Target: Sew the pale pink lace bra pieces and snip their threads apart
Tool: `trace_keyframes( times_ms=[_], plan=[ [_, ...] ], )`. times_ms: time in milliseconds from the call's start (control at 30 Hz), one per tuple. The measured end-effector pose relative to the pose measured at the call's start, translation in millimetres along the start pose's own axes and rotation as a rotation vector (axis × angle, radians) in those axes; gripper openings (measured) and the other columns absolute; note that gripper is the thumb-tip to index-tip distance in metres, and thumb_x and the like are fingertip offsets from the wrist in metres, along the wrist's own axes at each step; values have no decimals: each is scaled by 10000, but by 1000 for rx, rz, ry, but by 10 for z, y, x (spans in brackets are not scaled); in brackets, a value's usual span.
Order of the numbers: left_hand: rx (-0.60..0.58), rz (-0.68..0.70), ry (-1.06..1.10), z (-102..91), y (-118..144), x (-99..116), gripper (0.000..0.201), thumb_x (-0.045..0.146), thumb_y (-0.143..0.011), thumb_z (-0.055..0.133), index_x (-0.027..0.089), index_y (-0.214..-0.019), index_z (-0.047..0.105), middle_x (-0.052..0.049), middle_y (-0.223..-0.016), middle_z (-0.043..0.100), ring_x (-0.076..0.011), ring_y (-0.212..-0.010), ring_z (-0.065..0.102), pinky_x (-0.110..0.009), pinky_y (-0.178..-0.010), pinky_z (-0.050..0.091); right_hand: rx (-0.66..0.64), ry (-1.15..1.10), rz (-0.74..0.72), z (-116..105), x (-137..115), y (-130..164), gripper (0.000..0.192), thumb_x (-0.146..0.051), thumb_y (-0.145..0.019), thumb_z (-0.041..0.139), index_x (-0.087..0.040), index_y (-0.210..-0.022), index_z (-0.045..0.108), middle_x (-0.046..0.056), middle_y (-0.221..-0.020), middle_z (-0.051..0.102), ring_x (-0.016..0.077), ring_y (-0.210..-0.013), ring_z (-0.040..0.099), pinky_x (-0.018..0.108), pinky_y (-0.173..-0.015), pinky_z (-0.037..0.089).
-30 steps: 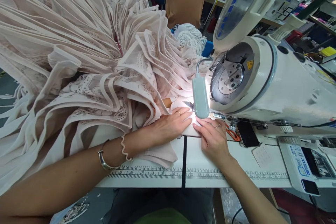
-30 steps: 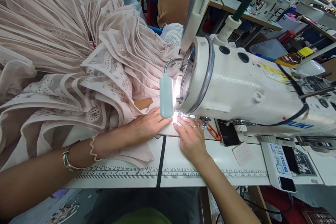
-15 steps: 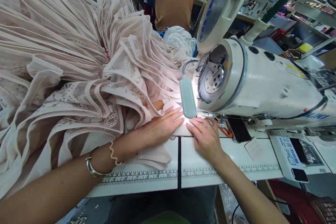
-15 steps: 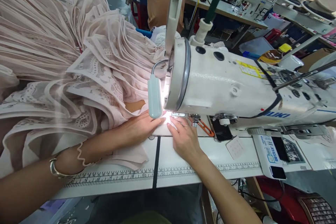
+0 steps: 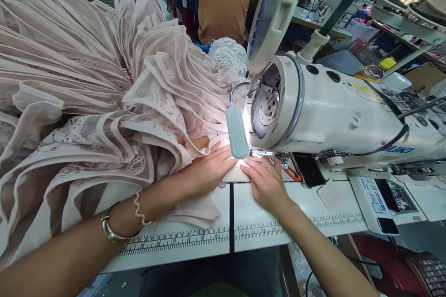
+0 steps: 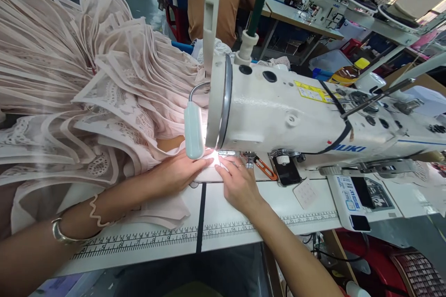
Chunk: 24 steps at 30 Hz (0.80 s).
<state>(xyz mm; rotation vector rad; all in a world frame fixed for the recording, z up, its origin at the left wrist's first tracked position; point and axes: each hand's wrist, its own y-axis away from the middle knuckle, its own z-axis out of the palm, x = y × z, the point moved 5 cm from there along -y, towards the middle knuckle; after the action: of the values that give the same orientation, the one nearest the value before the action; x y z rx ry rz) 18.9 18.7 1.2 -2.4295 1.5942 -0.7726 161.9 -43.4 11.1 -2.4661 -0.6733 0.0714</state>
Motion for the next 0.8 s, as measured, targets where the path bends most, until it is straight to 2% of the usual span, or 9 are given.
trace_keyframes(
  times_ms=[167,267,400,567,667,800],
  plan=[
    [-15,-15,32,-28,-50,-28,216,70,-931,417,165,-1040,577,-79,-1114,618,-208,-1075,567,-410,-1008,446,12,26,8,-4,22,-15,310,-18,-847,470,-181,-987,692,23,-1079,739,198,-1003,599,345,-904,385],
    [2,10,67,-53,-73,-25,235,72,-930,413,168,-1079,568,-88,-1157,613,-208,-1123,555,-398,-1005,449,-9,58,19,33,48,-14,323,-32,-859,456,-191,-998,701,20,-1080,737,205,-966,601,344,-865,392],
    [36,-32,81,-39,-74,-76,323,52,-922,370,192,-1157,542,-76,-1209,603,-203,-1179,535,-417,-1069,405,-25,80,26,95,97,0,349,-36,-864,446,-201,-1025,709,30,-1063,734,199,-890,607,337,-819,420],
    [73,-53,98,14,-84,-156,309,113,-929,388,202,-1176,551,-67,-1140,624,-208,-1167,541,-397,-1068,422,-131,70,67,186,169,11,395,-51,-864,420,-207,-1087,706,64,-1035,716,199,-875,611,346,-825,467],
    [103,-111,116,18,-96,-215,246,181,-945,416,216,-1122,583,-67,-1105,637,-216,-1114,563,-386,-1028,462,-186,65,88,215,201,-1,422,-54,-853,410,-211,-1118,698,67,-994,713,208,-847,603,365,-838,479],
    [115,-173,135,-16,-114,-243,232,222,-979,386,217,-1027,612,-65,-1059,648,-210,-1062,579,-383,-1015,475,-272,35,95,260,229,-18,473,-40,-834,401,-217,-1184,665,64,-922,698,198,-783,584,343,-773,486]
  ],
)
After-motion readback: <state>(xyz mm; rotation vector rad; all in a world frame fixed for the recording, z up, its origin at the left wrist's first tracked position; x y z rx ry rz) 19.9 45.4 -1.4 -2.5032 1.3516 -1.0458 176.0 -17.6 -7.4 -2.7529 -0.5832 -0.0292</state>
